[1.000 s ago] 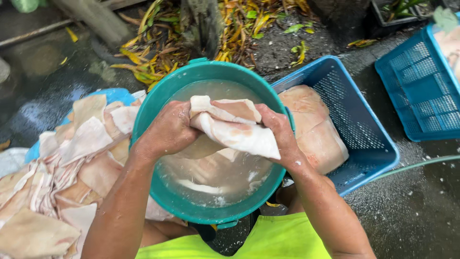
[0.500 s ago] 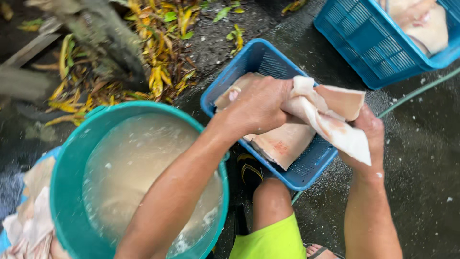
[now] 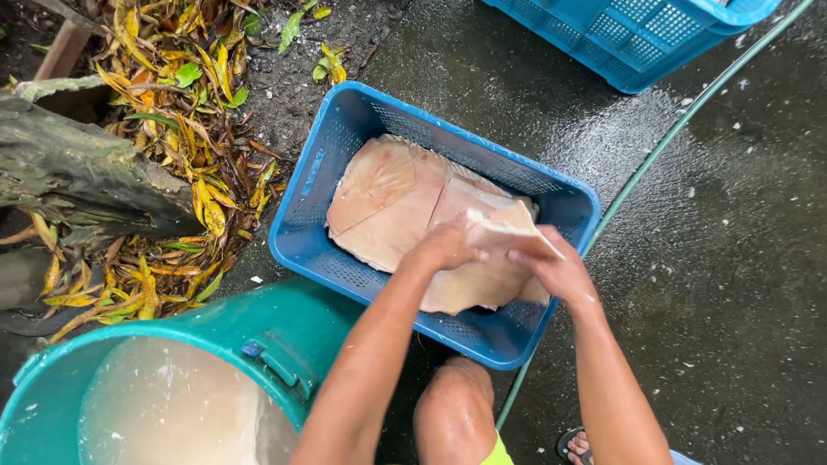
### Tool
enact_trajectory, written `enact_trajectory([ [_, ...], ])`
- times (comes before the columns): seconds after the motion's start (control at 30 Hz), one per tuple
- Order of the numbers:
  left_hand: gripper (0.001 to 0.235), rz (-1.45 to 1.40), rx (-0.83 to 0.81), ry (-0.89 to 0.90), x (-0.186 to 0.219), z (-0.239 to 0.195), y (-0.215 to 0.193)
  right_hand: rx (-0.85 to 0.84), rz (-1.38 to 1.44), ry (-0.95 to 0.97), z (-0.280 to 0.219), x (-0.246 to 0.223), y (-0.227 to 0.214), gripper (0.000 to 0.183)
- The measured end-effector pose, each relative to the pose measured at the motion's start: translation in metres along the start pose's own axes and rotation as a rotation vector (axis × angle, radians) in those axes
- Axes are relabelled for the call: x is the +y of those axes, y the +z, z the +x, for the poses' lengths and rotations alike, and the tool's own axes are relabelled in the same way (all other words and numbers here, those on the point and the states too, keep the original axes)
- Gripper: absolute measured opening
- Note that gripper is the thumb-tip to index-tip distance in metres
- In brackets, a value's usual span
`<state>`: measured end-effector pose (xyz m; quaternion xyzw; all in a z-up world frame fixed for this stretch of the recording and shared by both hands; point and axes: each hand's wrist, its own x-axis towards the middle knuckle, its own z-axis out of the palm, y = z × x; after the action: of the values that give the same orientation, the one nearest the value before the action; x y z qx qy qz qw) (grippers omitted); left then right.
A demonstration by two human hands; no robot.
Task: The person washes raw animal hides in a basin of water and places them into blue plastic crates. The person takes individual pieces of skin from a large pile, rinses them thoroughly in the water, and stacks them into the bins.
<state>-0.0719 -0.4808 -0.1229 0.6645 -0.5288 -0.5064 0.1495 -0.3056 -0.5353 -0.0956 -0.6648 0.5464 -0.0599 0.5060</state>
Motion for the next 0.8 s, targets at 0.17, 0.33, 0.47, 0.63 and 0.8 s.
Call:
enact_trajectory([
  [0.17,0.094,0.066,0.097,0.089,0.001,0.006,-0.011,0.237,-0.337,-0.049,0.039,0.016,0.034,0.072],
  [0.33,0.070,0.095,0.095,0.084,0.039,-0.085,-0.079,0.220,-0.371,-0.259,0.035,-0.006,0.032,0.058],
  [0.47,0.054,-0.033,0.342,0.131,0.057,-0.221,-0.132,0.070,-0.332,-0.250,-0.014,-0.081,0.029,0.041],
  [0.63,0.026,0.076,0.995,0.084,0.026,-0.425,-0.128,-0.143,-0.143,-0.863,-0.123,-0.200,0.065,0.029],
  [0.8,0.023,-0.236,1.434,-0.466,-0.061,-0.550,-0.048,-0.661,-0.392,-1.159,-0.202,-0.295,0.172,0.039],
])
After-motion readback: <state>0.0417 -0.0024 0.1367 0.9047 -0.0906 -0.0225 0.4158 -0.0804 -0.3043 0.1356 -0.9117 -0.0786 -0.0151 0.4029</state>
